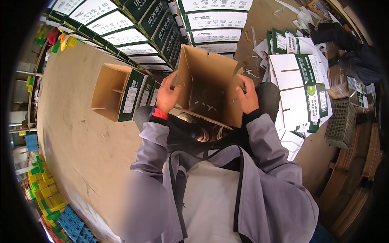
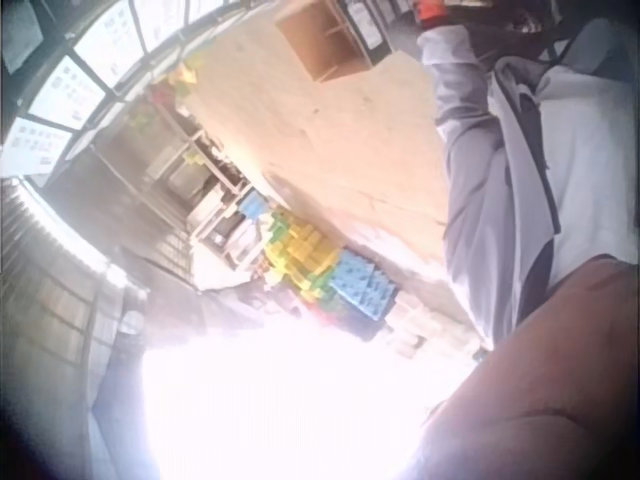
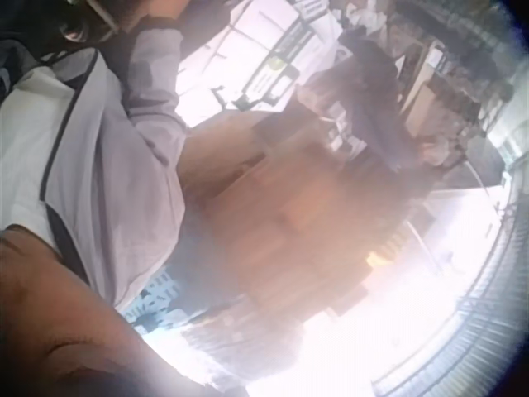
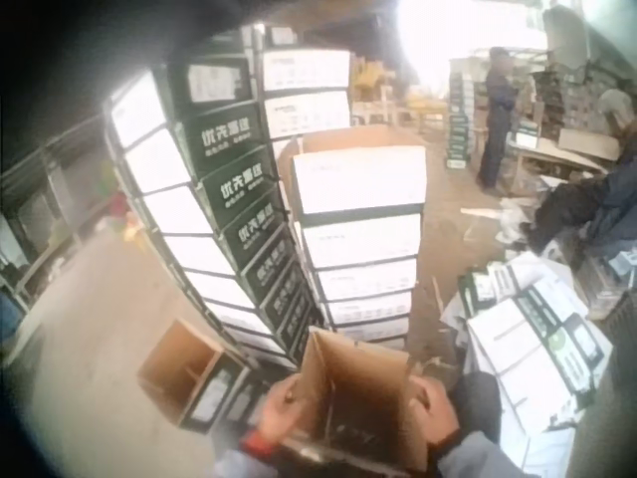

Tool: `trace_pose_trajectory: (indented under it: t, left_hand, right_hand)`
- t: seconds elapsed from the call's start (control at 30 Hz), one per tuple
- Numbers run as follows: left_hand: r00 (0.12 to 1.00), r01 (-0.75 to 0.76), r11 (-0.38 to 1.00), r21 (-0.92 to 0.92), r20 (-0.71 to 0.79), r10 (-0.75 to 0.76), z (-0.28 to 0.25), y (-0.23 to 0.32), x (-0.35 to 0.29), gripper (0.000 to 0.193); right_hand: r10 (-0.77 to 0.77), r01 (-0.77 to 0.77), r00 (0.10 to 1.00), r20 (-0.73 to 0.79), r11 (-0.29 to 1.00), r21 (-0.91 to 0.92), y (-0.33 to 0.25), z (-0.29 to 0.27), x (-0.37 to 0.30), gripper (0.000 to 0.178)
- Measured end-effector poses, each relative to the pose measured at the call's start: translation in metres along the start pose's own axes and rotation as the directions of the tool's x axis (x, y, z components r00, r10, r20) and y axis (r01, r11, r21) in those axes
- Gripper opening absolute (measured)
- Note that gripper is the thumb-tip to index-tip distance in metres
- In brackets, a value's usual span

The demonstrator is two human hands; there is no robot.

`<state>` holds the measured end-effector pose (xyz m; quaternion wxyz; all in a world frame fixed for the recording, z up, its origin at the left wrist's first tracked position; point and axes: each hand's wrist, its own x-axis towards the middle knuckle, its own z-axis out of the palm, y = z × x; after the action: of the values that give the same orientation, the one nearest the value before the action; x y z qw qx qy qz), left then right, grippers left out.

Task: The person sits on the floor and repeatedly folds flat cardboard sheets into rectangular boxes, tucks the flaps, and stacks the finished boxes. The person handles only the cardboard sheets and the assembled boxes.

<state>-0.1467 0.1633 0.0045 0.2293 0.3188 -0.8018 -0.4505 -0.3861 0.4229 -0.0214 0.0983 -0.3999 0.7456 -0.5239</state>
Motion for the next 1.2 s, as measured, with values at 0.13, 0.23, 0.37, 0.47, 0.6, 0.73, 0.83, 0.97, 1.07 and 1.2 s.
trace_pose_trajectory:
  t: [0.13, 0.23, 0.37, 0.47, 0.6, 0.73, 0.83, 0.97, 1.07, 1.2]
  left_hand:
    - [0.996, -0.029, 0.885, 0.465, 0.090, -0.015, -0.005, -0.034, 0.007, 0.058]
    - [0.996, -0.089, 0.872, 0.480, 0.019, 0.092, 0.000, -0.036, 0.008, 0.060]
    - [0.994, -0.102, 0.990, 0.098, 0.039, 0.099, -0.002, -0.028, 0.009, 0.061]
    - [0.970, 0.134, 0.950, -0.281, 0.234, -0.068, -0.006, -0.041, 0.010, 0.064]
    - [0.977, 0.053, 0.945, -0.324, 0.211, 0.017, -0.002, -0.057, 0.012, 0.071]
    - [0.930, -0.307, 0.931, 0.197, 0.270, 0.250, -0.017, -0.047, 0.025, 0.065]
    - [0.854, -0.198, 0.924, 0.326, 0.521, -0.001, -0.025, -0.021, 0.048, 0.044]
    - [0.956, -0.030, 0.823, 0.567, 0.256, -0.141, 0.015, -0.037, 0.061, 0.035]
    - [0.951, -0.008, 0.672, 0.741, 0.214, -0.224, 0.044, -0.009, 0.044, 0.031]
    - [0.942, -0.161, 0.522, 0.838, 0.288, -0.172, 0.086, 0.015, 0.028, 0.033]
  right_hand:
    - [-0.007, 0.007, 1.000, 0.003, 1.000, 0.012, -0.002, 0.005, -0.001, 0.048]
    - [0.006, -0.006, 1.000, -0.003, 1.000, 0.006, -0.004, 0.007, -0.001, 0.048]
    - [0.002, -0.004, 0.996, -0.085, 1.000, -0.026, -0.019, 0.002, -0.004, 0.041]
    - [-0.105, 0.100, 0.994, -0.038, 0.988, -0.119, -0.023, -0.008, -0.012, 0.036]
    - [-0.439, 0.530, 0.840, 0.319, 0.793, -0.302, -0.030, -0.039, -0.011, 0.038]
    - [-0.378, 0.747, 0.613, 0.694, 0.563, -0.353, -0.052, -0.055, 0.008, 0.033]
    - [-0.067, 0.855, 0.385, 0.920, 0.403, -0.328, -0.051, -0.038, 0.041, 0.025]
    - [0.124, 0.872, 0.272, 0.954, 0.389, -0.299, -0.042, 0.012, 0.060, 0.018]
    - [0.312, 0.828, 0.035, 0.950, 0.522, -0.202, -0.054, 0.041, 0.086, 0.041]
    - [0.484, 0.741, -0.219, 0.847, 0.647, -0.178, -0.040, 0.083, 0.115, 0.064]
